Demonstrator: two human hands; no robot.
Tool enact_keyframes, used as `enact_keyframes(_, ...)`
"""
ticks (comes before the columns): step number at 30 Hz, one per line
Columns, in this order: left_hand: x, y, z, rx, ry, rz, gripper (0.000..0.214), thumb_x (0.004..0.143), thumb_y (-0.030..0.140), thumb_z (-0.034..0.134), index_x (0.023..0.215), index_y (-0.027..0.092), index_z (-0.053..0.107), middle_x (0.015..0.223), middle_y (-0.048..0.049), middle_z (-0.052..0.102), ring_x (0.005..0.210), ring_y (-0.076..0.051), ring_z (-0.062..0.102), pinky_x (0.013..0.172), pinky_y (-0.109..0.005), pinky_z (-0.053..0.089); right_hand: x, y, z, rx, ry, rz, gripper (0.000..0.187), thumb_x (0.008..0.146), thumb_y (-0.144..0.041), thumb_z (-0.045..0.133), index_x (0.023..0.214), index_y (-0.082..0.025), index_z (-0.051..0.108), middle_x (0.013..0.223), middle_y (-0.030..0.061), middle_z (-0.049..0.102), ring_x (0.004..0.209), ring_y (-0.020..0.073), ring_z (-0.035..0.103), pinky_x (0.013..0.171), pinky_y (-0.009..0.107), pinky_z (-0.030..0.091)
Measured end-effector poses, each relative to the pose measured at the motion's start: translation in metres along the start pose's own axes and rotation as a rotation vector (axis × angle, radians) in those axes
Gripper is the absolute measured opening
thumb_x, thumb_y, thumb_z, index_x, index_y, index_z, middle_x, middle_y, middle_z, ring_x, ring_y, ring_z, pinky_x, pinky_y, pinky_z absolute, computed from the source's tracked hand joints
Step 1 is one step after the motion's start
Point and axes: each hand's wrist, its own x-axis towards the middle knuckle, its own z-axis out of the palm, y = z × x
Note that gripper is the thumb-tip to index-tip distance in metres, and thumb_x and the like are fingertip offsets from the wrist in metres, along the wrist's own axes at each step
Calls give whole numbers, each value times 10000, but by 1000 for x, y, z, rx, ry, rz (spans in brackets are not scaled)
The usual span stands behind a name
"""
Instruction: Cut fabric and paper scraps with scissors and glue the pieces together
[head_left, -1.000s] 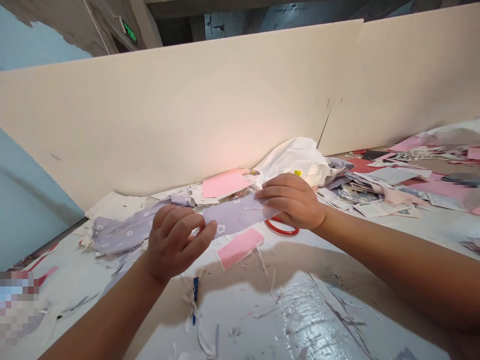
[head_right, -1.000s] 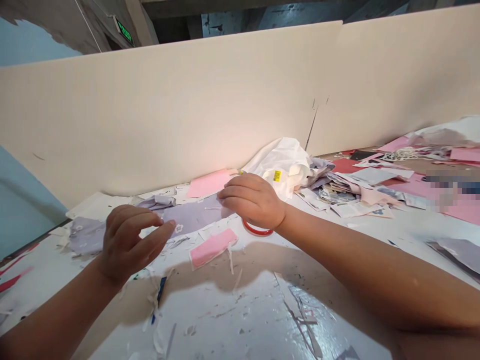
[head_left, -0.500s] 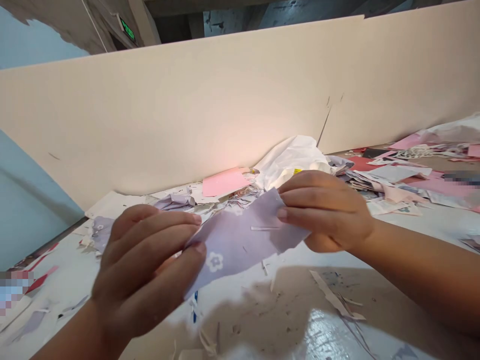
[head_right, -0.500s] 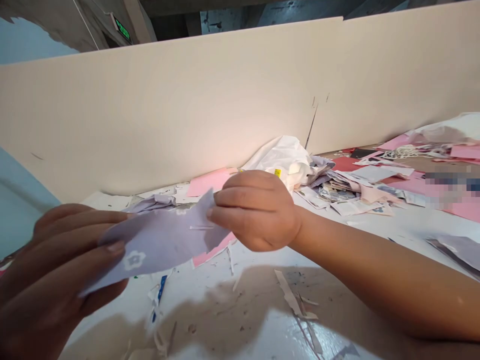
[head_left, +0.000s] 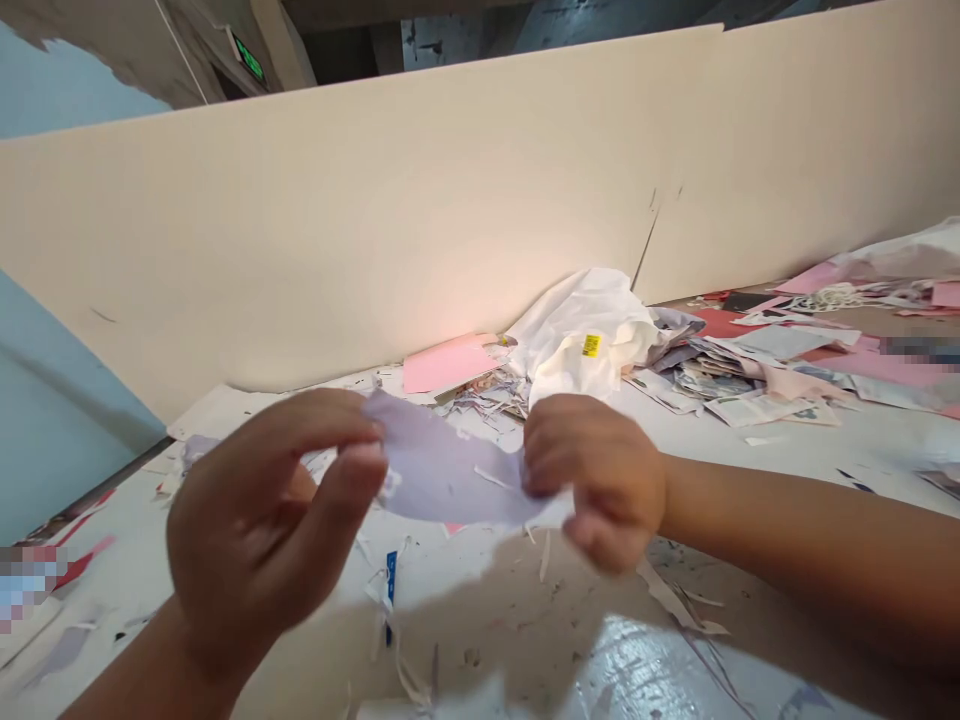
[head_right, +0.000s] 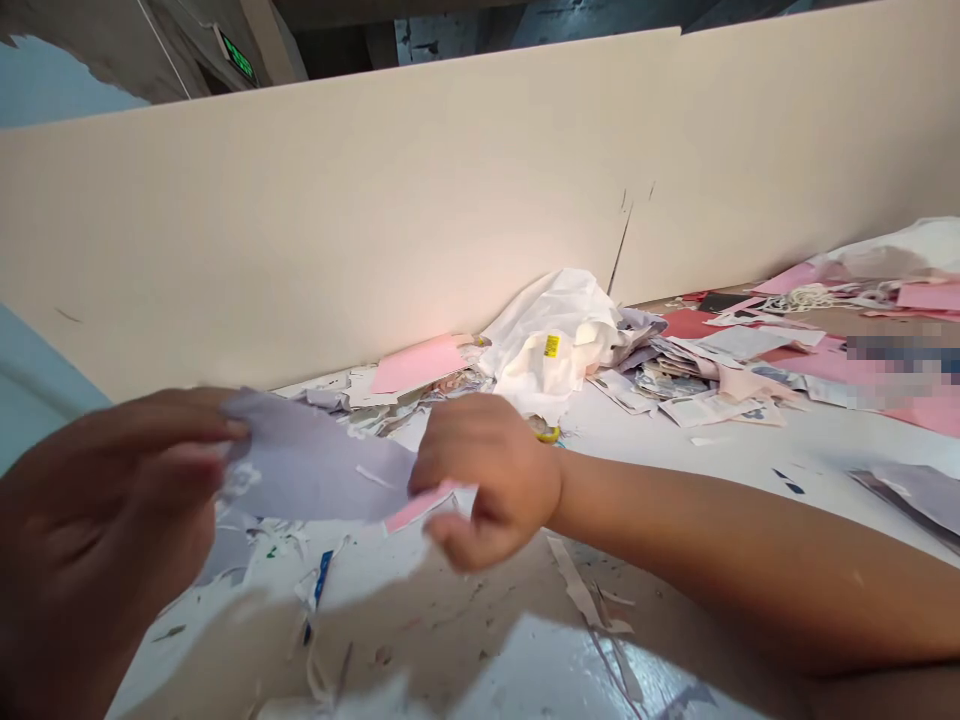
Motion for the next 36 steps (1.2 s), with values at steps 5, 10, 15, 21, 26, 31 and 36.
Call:
enact_keyframes(5,9,-12,10,-198,163,-242,85,693,135,596,733,209,580,706,31,578,659,-119,564,616,-299,492,-6,2,8,-287,-572,17,144,719,-269,460,586,-219,485,450,-22,473,430,123,399,447,275,248)
enact_keyframes(10,10,-12,11,-148,7,-343,95,731,175,518,679,240,564,656,67,540,590,-92,509,558,-311,443,2,-1,3,-318,-1149,731,207,714,-329,518,866,-239,625,638,20,611,507,151,504,423,233,261)
enact_keyframes(15,7,-19,10,-126,-81,-322,92,725,166,537,725,253,567,659,54,551,582,-114,550,536,-292,457,12,-1,-4,-365,-1328,1012,72,634,-194,570,671,-184,631,647,40,616,521,177,536,423,251,314)
enact_keyframes(21,7,-21,9,-74,-113,-277,78,726,187,555,756,257,568,696,42,574,589,-119,549,540,-281,457,13,15,-16,-57,-1593,1252,157,578,-168,624,457,-161,524,461,-1,548,468,148,519,479,264,352)
enact_keyframes(26,8,-15,9,7,-188,-260,129,726,157,534,738,282,562,714,37,590,672,-149,559,557,-306,469,14,16,-20,-220,-1294,1192,350,660,-513,555,588,-171,554,538,17,566,495,146,506,486,269,347)
enact_keyframes(31,7,-17,10,-11,-187,-245,141,739,160,525,762,295,559,700,40,581,646,-144,558,538,-313,473,10,12,-5,-406,-1345,1211,329,712,-402,525,501,-151,558,484,38,544,462,155,494,503,304,359)
enact_keyframes(36,6,-18,9,-4,-193,-226,149,738,148,524,757,291,561,711,43,588,677,-144,561,538,-302,472,8,22,-15,-255,-1431,1329,212,644,-182,507,434,-162,529,427,13,545,370,128,468,479,298,368)
